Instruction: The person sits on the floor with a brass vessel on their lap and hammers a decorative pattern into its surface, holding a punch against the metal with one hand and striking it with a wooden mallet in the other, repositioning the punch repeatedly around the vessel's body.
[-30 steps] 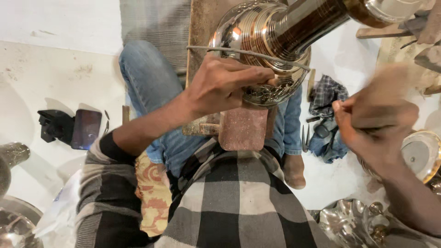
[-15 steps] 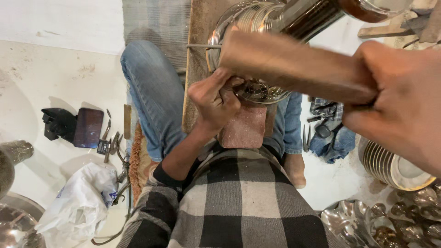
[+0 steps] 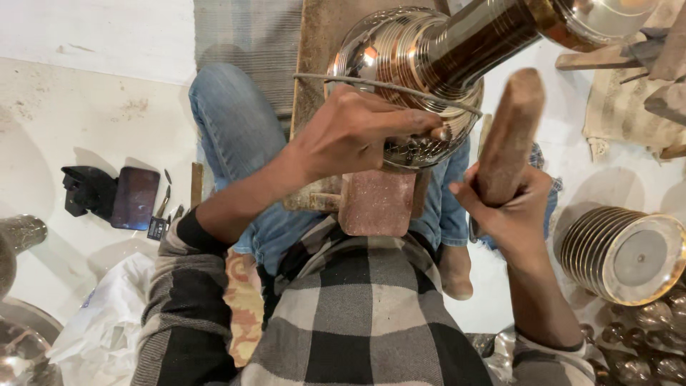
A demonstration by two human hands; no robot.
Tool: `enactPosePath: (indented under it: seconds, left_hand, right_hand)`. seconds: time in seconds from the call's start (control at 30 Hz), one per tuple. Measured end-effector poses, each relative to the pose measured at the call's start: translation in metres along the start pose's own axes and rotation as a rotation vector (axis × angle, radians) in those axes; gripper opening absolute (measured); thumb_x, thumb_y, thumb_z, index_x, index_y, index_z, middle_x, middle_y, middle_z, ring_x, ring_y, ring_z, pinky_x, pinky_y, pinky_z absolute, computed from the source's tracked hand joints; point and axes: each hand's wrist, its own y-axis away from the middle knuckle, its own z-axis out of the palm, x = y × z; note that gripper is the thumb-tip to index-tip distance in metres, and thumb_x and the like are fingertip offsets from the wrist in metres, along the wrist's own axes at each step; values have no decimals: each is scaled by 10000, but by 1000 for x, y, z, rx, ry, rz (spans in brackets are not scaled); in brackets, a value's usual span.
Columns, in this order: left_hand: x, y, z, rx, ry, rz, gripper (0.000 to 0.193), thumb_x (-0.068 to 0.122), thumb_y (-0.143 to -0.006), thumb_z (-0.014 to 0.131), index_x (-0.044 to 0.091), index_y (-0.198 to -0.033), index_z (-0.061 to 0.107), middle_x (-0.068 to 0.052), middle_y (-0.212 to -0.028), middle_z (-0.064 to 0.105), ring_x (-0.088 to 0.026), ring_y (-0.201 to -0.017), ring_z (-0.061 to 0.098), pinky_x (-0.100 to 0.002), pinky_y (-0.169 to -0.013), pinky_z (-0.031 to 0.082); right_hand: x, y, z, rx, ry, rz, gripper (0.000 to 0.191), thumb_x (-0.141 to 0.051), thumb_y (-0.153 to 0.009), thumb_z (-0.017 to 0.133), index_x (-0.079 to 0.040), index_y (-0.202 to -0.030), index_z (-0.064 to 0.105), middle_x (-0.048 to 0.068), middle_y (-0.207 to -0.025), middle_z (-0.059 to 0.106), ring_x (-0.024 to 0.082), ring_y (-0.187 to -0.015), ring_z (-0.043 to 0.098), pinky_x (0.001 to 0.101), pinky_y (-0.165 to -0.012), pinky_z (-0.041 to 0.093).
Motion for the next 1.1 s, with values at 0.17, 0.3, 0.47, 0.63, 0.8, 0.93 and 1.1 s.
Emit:
enactPosePath:
  seconds: [0.17, 0.3, 0.47, 0.63, 0.8, 0.93, 1.1]
  left_hand:
    - [-3, -6, -3, -114, -63, 89, 659, -134, -757, 652, 206, -1318, 715, -41, -941, 825, -107, -483, 617, -264, -384, 452]
    - [-8, -12, -7, -124, 50, 150, 568, 62, -813, 760, 185, -1359, 660, -16, -1020, 791, -114, -770, 721, -276, -624, 573]
    - [-7, -24, -11, -210, -11, 224, 501, -28, -807, 741, 185, -1260, 713, -16, -986, 806, -79, -581, 664, -295, -538, 520]
    - [-4, -31, -17, -252, 65, 211, 505, -24, -799, 716, 185, -1258, 694, -7, -942, 793, -145, -700, 711, -312, -598, 550]
    - [-6, -35, -21, -370, -17, 215, 448, -33, -795, 706, 183, -1187, 734, -28, -754, 749, -157, -618, 691, -332, -550, 531]
    - [-8, -38, -22, -367, 46, 309, 412, 18, -838, 711, 228, -1190, 747, 8, -781, 761, -123, -593, 675, -316, -484, 489]
    - [-9, -42, -24, -388, 58, 381, 359, 106, -866, 733, 265, -1188, 750, 18, -771, 766, -100, -559, 654, -300, -441, 447]
  right_hand:
    - [-28, 6, -4, 227, -215, -91, 143, -37, -887, 782, -95, -942, 663, -24, -888, 685, 73, -732, 661, 239, -658, 562]
    - [-42, 1, -13, 207, 483, -114, 217, 57, -765, 795, 23, -939, 669, 107, -764, 638, 157, -638, 601, 303, -605, 509]
    - [-28, 16, -15, 154, 573, -132, 240, 2, -818, 780, 33, -906, 558, 102, -672, 503, 139, -580, 492, 280, -581, 424]
    - [-16, 32, -9, 204, 357, -76, 171, -64, -823, 715, -6, -890, 569, 31, -707, 516, 71, -625, 491, 255, -595, 421]
    - [-6, 41, -1, 188, 282, -156, 196, -67, -789, 692, 5, -918, 563, 55, -730, 535, 80, -675, 489, 276, -601, 406]
    - [4, 48, 6, 245, 460, -144, 195, -49, -808, 716, -14, -917, 558, 59, -685, 499, 114, -580, 480, 281, -563, 398]
    - [18, 51, 17, 364, 722, -413, 176, -7, -856, 754, -45, -901, 587, 103, -755, 573, 243, -631, 550, 349, -607, 435]
